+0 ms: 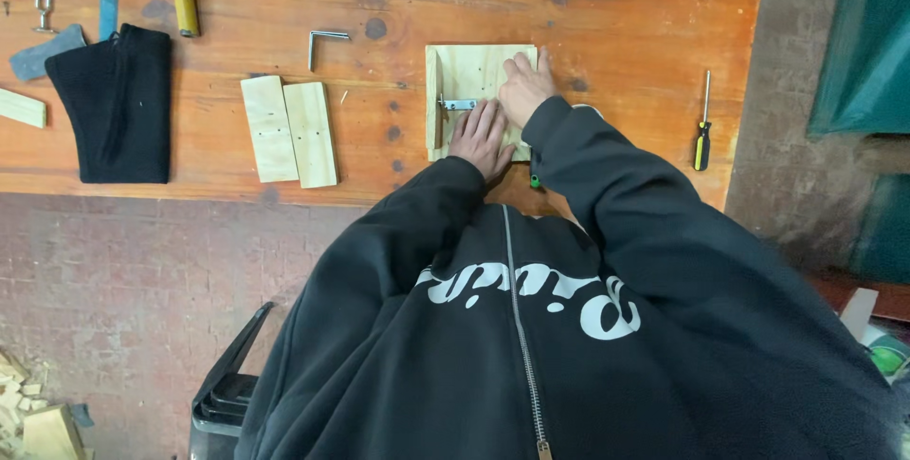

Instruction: The person assembles small wooden pieces by attaching metal brackets with screws. They position brackets on the wood, insert screws, and tighten them using a screwdriver. The process is repeated for multiple pieces on a cluttered workbench.

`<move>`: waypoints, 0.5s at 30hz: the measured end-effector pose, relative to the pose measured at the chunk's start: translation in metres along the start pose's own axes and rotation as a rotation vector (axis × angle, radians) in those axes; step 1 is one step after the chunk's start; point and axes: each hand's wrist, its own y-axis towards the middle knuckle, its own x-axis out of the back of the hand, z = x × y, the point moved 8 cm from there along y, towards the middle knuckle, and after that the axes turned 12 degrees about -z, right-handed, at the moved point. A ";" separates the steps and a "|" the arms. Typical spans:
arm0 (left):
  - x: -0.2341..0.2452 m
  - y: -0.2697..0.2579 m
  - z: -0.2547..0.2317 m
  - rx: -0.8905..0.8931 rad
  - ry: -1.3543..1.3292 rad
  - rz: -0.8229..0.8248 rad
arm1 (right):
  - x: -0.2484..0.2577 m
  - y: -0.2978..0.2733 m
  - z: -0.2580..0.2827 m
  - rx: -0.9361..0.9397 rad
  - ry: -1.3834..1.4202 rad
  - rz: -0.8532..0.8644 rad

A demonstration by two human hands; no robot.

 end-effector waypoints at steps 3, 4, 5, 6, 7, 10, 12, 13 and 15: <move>-0.006 -0.004 0.000 0.005 0.012 0.044 | 0.062 -0.023 -0.010 -0.048 0.101 -0.128; -0.010 -0.005 0.000 0.016 0.018 0.084 | 0.119 -0.038 -0.018 -0.094 0.270 -0.413; -0.014 -0.006 0.000 0.026 0.023 0.124 | 0.173 -0.060 -0.028 -0.136 0.438 -0.701; -0.014 -0.005 -0.001 0.022 0.020 0.125 | 0.183 -0.080 -0.029 -0.142 0.437 -0.702; -0.018 -0.006 0.000 0.034 0.026 0.186 | 0.185 -0.100 -0.039 -0.293 0.420 -0.633; -0.028 -0.009 0.002 0.074 -0.001 0.339 | 0.169 -0.141 -0.022 -0.517 0.390 -0.321; -0.040 -0.013 0.004 0.104 -0.038 0.431 | 0.124 -0.161 -0.003 -0.585 0.372 -0.078; -0.043 -0.010 0.006 0.113 -0.069 0.369 | 0.091 -0.168 0.006 -0.589 0.405 0.010; -0.047 0.000 0.013 0.120 -0.099 0.303 | 0.050 -0.172 0.016 -0.591 0.436 0.094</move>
